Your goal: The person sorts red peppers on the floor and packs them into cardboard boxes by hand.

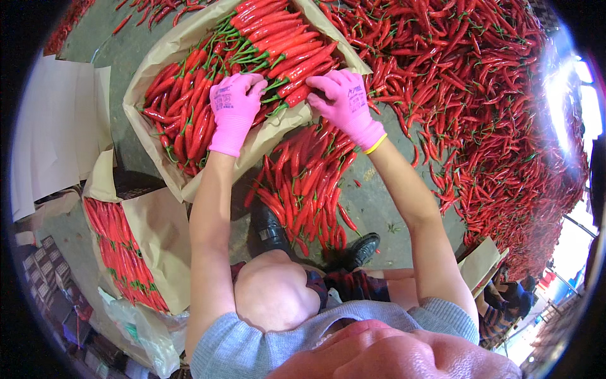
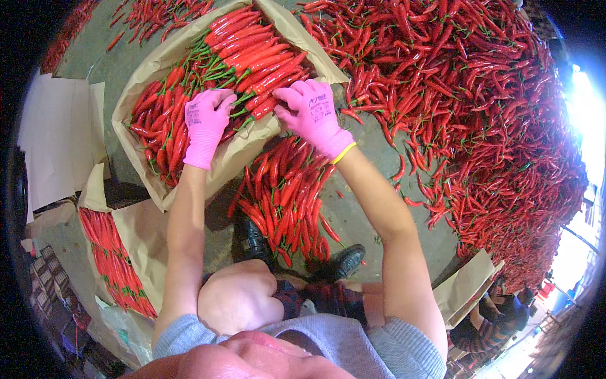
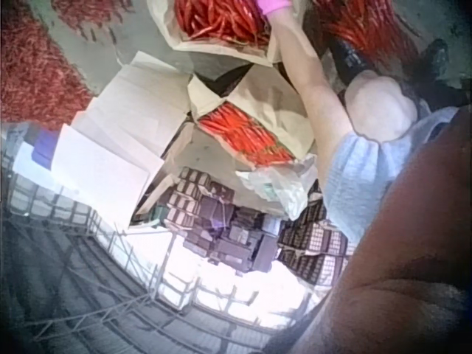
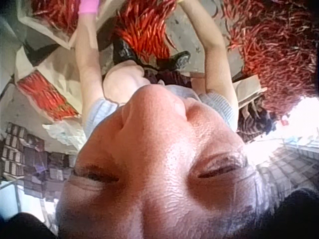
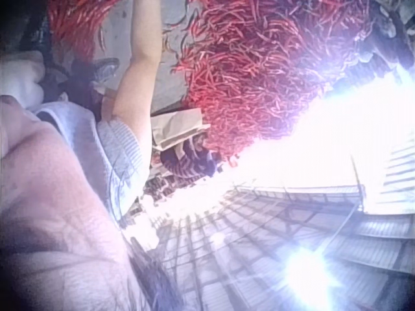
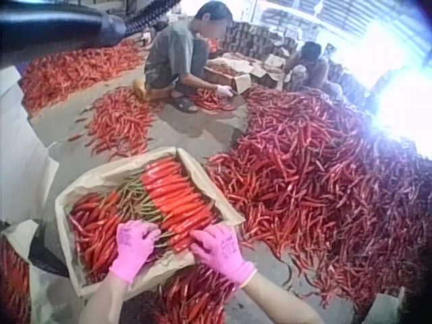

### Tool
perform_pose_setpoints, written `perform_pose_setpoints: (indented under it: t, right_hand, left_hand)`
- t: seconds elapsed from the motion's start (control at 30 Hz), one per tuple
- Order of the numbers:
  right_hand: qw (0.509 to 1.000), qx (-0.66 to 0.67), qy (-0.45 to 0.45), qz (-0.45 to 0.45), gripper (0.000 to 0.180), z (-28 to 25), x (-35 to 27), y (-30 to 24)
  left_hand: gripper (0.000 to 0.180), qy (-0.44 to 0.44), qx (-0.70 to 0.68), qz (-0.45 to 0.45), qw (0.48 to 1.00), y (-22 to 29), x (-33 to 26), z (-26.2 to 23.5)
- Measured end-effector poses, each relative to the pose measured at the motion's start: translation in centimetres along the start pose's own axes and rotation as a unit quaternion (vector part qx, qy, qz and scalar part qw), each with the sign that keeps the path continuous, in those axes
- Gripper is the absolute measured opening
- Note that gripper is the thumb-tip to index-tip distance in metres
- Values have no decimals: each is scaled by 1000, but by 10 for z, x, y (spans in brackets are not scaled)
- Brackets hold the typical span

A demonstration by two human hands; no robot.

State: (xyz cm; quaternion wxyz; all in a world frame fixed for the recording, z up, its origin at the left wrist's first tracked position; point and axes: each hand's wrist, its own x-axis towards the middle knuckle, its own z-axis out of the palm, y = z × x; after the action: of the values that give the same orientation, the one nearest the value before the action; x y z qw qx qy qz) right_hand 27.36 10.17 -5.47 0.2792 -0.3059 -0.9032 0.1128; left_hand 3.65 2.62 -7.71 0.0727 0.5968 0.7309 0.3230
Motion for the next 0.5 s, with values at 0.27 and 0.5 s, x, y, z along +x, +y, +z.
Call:
perform_pose_setpoints:
  t: [0.27,0.5]
  right_hand:
    - [997,-71,2,-25,25,-16,36,53]
    - [992,-31,-118,16,23,-7,48,50]
  left_hand:
    - [29,146,-262,-71,951,23,-34,-24]
    - [25,83,63,128,986,52,-38,-4]
